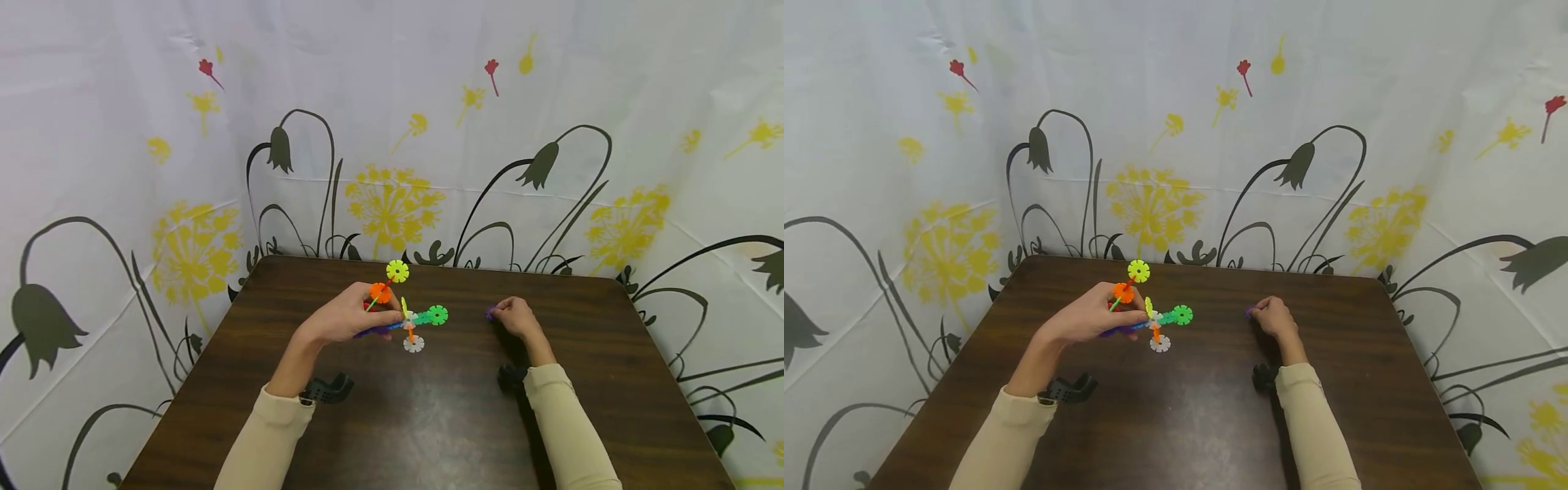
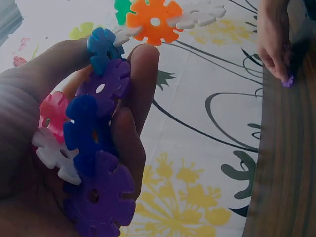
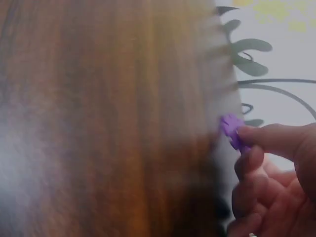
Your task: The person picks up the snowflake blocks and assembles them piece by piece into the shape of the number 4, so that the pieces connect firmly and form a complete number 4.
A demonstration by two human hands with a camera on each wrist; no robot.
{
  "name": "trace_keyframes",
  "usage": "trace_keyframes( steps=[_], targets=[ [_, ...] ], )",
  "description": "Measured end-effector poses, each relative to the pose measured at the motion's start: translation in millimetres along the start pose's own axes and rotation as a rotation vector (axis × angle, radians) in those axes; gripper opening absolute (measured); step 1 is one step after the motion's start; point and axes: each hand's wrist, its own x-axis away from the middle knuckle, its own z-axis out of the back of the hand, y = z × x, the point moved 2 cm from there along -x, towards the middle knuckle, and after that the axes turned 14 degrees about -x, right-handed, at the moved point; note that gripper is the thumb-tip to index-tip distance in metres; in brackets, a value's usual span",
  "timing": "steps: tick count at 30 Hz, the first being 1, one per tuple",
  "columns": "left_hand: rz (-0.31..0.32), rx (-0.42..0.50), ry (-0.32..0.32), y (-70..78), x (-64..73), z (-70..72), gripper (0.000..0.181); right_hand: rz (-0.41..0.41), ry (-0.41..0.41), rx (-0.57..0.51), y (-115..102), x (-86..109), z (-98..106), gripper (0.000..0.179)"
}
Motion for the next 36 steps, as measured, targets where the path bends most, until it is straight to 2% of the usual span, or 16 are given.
trace_keyframes(
  steps=[3, 6, 11, 17, 20, 24, 29, 36],
  targets=[
    [0.015, -0.030, -0.018, -3.0, 1.2, 2.9, 0.018, 0.063, -0.054, -0.107, -6, 1.9, 0, 0.025],
    [0.034, -0.062, -0.046, -6.4, 2.1, 5.5, 0.020, 0.139, -0.071, -0.200, -23, 9.6, -1, 0.028],
    [0.052, -0.098, -0.038, -12.0, -3.4, 7.0, 0.021, 0.290, -0.094, -0.317, -70, 27.4, 1, 0.034],
    [0.060, -0.150, -0.027, -17.3, -18.3, 4.2, 0.022, 0.435, -0.164, -0.397, -129, 54.4, 0, 0.028],
    [0.039, -0.152, -0.038, -18.1, -27.1, 1.5, 0.023, 0.517, -0.203, -0.406, -156, 70.3, -5, 0.021],
    [0.031, -0.115, -0.057, -19.4, -33.5, -3.6, 0.022, 0.568, -0.273, -0.368, -178, 85.1, -19, 0.016],
    [0.019, -0.095, -0.076, -20.3, -36.8, -7.7, 0.021, 0.546, -0.345, -0.349, -187, 92.4, -31, 0.014],
    [0.018, -0.070, -0.121, -20.0, -40.9, -9.5, 0.021, 0.594, -0.331, -0.242, -192, 94.7, -29, 0.010]
  ],
)
